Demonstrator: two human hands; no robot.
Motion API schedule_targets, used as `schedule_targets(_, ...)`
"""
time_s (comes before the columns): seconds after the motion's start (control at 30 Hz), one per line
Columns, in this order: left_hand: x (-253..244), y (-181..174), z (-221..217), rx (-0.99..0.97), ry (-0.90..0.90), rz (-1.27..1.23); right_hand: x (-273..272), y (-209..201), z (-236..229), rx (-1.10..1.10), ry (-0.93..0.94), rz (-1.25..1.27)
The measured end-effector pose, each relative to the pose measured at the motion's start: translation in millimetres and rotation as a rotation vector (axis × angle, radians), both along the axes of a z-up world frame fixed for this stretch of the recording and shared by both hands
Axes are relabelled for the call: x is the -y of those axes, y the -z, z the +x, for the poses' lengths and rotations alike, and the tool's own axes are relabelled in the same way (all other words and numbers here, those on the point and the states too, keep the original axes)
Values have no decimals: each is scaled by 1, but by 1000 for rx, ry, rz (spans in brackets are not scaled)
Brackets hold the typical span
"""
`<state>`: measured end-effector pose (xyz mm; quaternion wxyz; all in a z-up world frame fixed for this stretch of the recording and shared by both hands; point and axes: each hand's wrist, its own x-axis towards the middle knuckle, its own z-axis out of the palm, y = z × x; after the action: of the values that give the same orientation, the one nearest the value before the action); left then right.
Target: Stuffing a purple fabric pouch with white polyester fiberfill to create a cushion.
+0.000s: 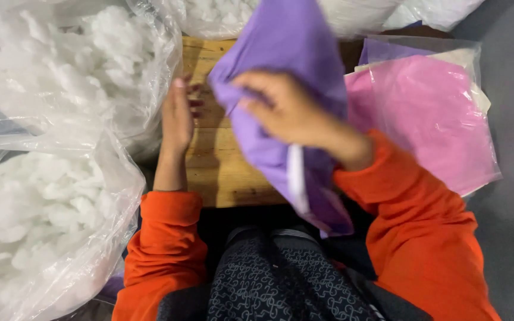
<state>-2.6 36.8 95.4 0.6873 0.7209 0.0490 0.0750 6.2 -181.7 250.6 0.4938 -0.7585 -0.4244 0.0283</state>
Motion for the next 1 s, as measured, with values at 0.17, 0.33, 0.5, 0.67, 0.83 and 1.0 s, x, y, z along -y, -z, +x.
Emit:
schedule_targets(0.17, -10, -14, -9, 212, -322, 227, -5, 96, -53, -37, -133, -125)
schedule_targets(0.33, 38, -17, -17, 608, -116, 643, 36, 93, -43, 364, 134, -280)
schedule_targets(0.5, 83, 48, -10, 513, 163, 1025, 61, 159, -5, 469, 446, -755)
schedule_targets(0.67, 76, 65, -2, 195, 35, 1103, 62, 163, 9, 188, 449, -994)
schedule_targets(0.83, 69, 35, 1, 227, -195, 948, 60, 149, 10, 305, 656, -703)
schedule_targets(1.0, 49, 68, 11, 208, 120, 1135, 86, 192, 39, 260, 497, -992)
